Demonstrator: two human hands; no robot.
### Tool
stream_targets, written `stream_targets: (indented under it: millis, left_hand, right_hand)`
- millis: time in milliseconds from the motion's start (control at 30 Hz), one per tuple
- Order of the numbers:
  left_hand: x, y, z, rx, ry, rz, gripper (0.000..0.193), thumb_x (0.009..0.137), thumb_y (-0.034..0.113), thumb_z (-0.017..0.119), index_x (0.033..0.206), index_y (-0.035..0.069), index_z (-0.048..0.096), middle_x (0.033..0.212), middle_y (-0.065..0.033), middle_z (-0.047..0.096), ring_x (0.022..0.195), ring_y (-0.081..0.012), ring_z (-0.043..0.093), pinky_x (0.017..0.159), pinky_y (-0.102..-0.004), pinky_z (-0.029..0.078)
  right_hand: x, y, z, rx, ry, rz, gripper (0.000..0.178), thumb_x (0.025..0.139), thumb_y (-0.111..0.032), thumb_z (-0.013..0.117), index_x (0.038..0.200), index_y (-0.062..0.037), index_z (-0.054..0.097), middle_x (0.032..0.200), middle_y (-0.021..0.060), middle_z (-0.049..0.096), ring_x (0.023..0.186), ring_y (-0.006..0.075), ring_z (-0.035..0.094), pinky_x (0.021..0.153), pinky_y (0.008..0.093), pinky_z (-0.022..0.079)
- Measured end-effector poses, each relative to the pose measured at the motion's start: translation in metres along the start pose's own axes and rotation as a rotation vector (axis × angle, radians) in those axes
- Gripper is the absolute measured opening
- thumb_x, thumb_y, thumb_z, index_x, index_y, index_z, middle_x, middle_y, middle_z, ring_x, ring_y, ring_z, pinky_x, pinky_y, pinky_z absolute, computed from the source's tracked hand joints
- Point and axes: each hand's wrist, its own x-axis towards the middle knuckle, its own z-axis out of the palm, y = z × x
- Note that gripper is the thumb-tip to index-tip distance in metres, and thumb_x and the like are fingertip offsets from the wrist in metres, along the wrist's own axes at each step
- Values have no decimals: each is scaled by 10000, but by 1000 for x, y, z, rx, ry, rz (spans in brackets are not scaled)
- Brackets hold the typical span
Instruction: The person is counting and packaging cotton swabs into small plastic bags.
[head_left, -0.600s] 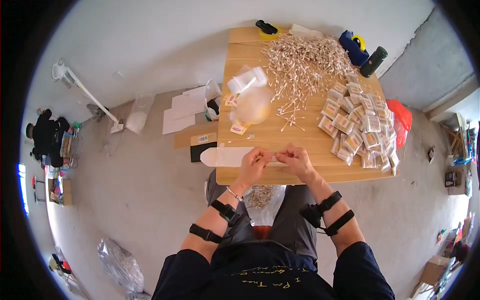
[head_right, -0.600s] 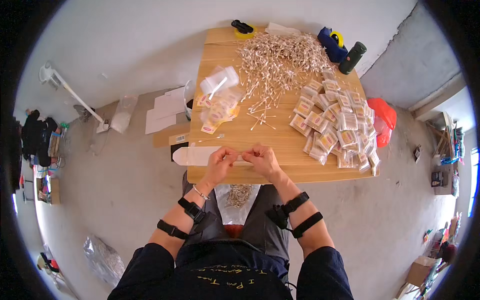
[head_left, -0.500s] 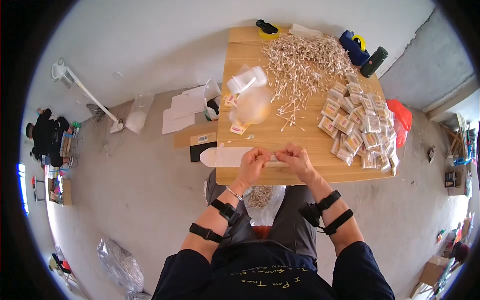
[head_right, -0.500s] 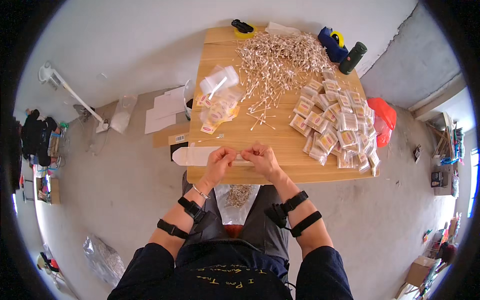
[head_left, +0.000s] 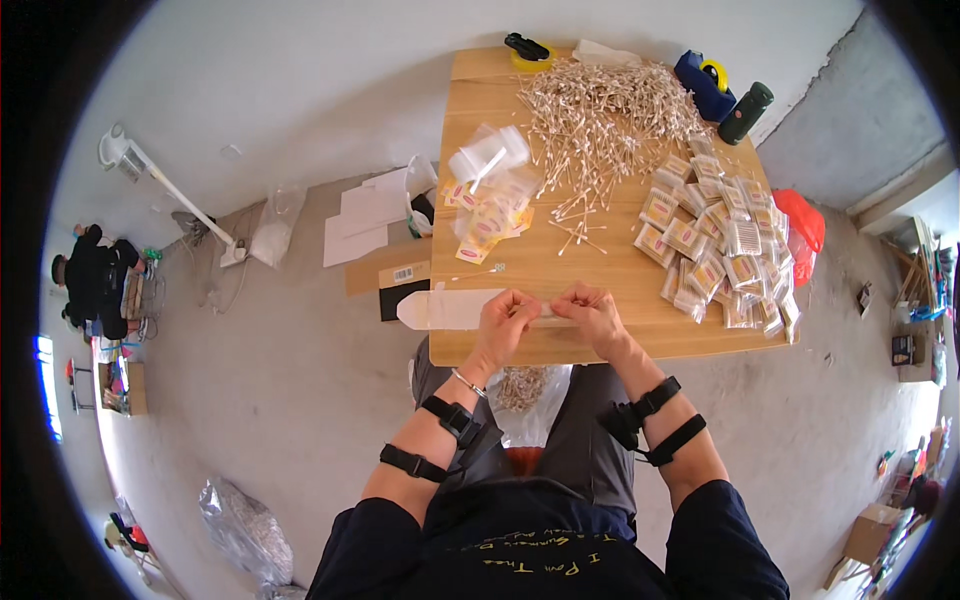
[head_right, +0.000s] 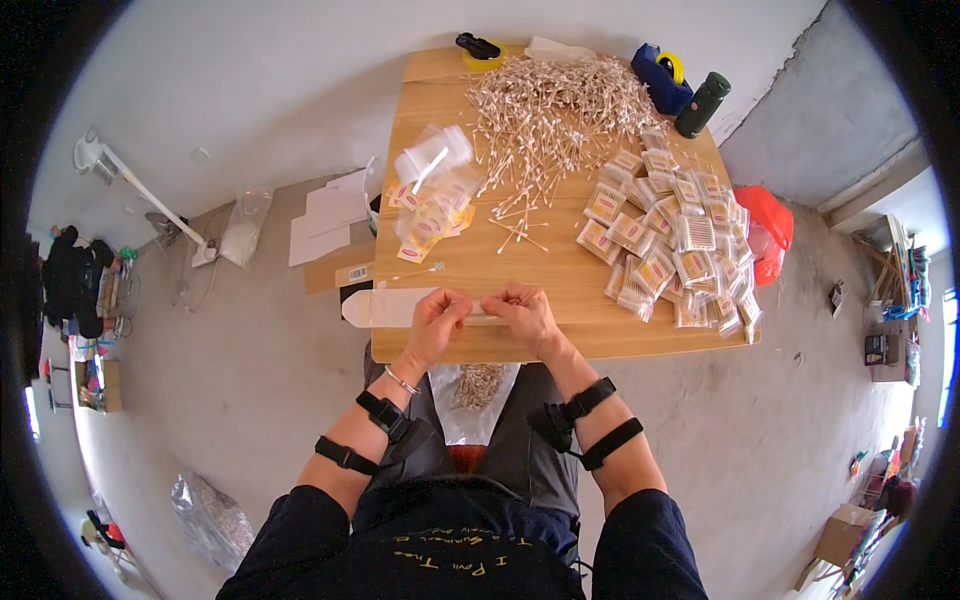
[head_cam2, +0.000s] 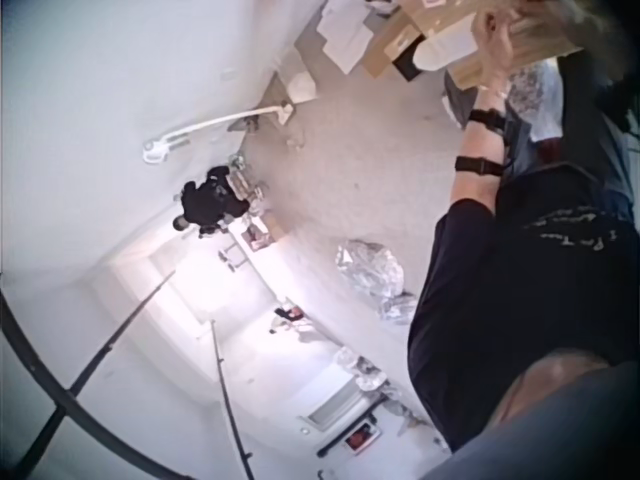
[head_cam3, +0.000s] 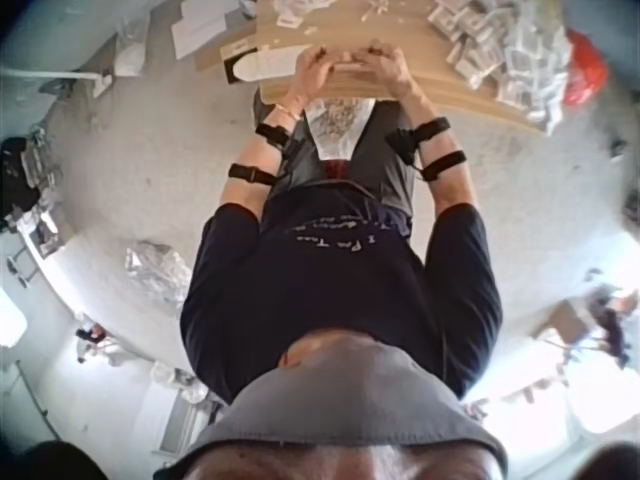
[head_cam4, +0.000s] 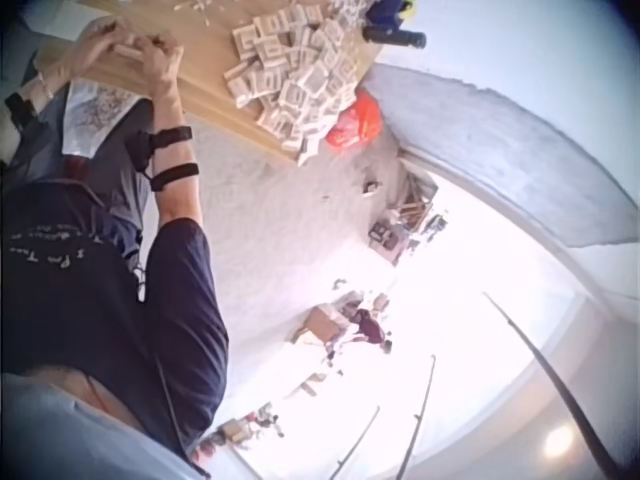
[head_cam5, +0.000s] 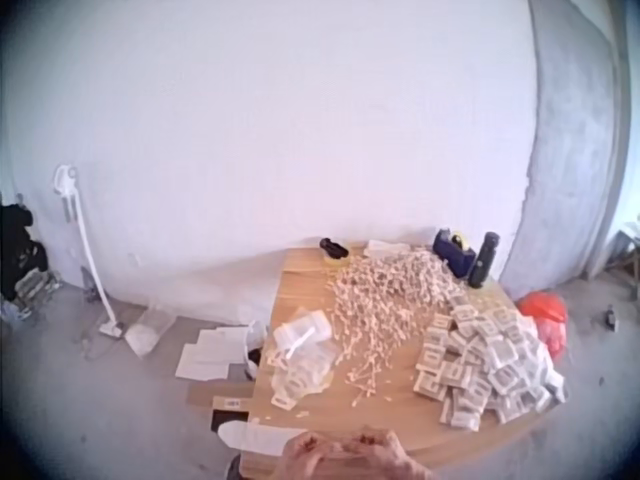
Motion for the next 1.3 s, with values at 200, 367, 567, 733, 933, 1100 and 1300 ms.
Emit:
stream_targets:
  millis: [200, 367, 567, 733, 933, 1100, 1300]
  left_hand:
    - [-2, 2, -1, -5, 44, -31, 127, 853, 153, 625, 818, 41, 576, 686, 35, 542, 613, -42, 482, 551, -194, 403]
    - [-8, 3, -2, 268, 54, 92, 134, 880, 144, 584, 839, 20, 552, 645, 21, 511, 605, -35, 465, 545, -202, 394]
    - [-9, 2, 2, 250, 61, 146, 103, 870, 110, 587, 867, 14, 551, 661, -9, 525, 618, -59, 502, 534, -215, 414]
    - [-6, 3, -4, 334, -11, 274, 143, 801, 61, 663, 904, 17, 575, 741, -35, 596, 685, -85, 587, 586, -227, 481]
    - [-6, 3, -8, 390, -42, 180, 186, 734, 4, 715, 881, 16, 602, 834, -47, 652, 772, -104, 621, 634, -250, 523]
    - [-5, 1, -7, 317, -58, 147, 155, 744, -15, 702, 859, 2, 600, 843, -49, 655, 792, -93, 613, 651, -241, 525]
    - [-6, 5, -7, 166, -97, 172, 152, 784, 0, 677, 928, -1, 628, 860, -62, 662, 783, -92, 608, 661, -240, 527]
  right_hand:
    - [-6, -12, 10, -30, 27, -32, 151, 770, -110, 699, 699, 6, 632, 679, 5, 607, 648, 52, 507, 591, 221, 415]
    - [-6, -8, 7, -462, 9, -182, 72, 771, -86, 675, 794, -19, 660, 789, 40, 601, 773, 127, 538, 687, 268, 423]
    - [1, -2, 2, -349, -71, -422, 104, 735, -109, 718, 766, -41, 646, 771, 64, 601, 790, 227, 552, 734, 331, 436]
    - [-2, -5, 1, -418, -96, -414, 114, 736, -116, 716, 789, -45, 646, 783, 72, 598, 826, 244, 546, 756, 339, 432]
    - [-9, -12, 4, -527, -82, -516, 173, 690, -124, 749, 802, -59, 634, 790, 77, 596, 813, 271, 541, 748, 359, 438]
    - [-9, -6, 5, -559, -37, -569, 234, 619, -119, 786, 778, -67, 622, 785, 68, 601, 790, 280, 546, 732, 359, 444]
    - [-5, -7, 0, -556, -45, -620, 200, 628, -97, 774, 763, -80, 627, 765, 48, 605, 777, 263, 550, 703, 353, 451]
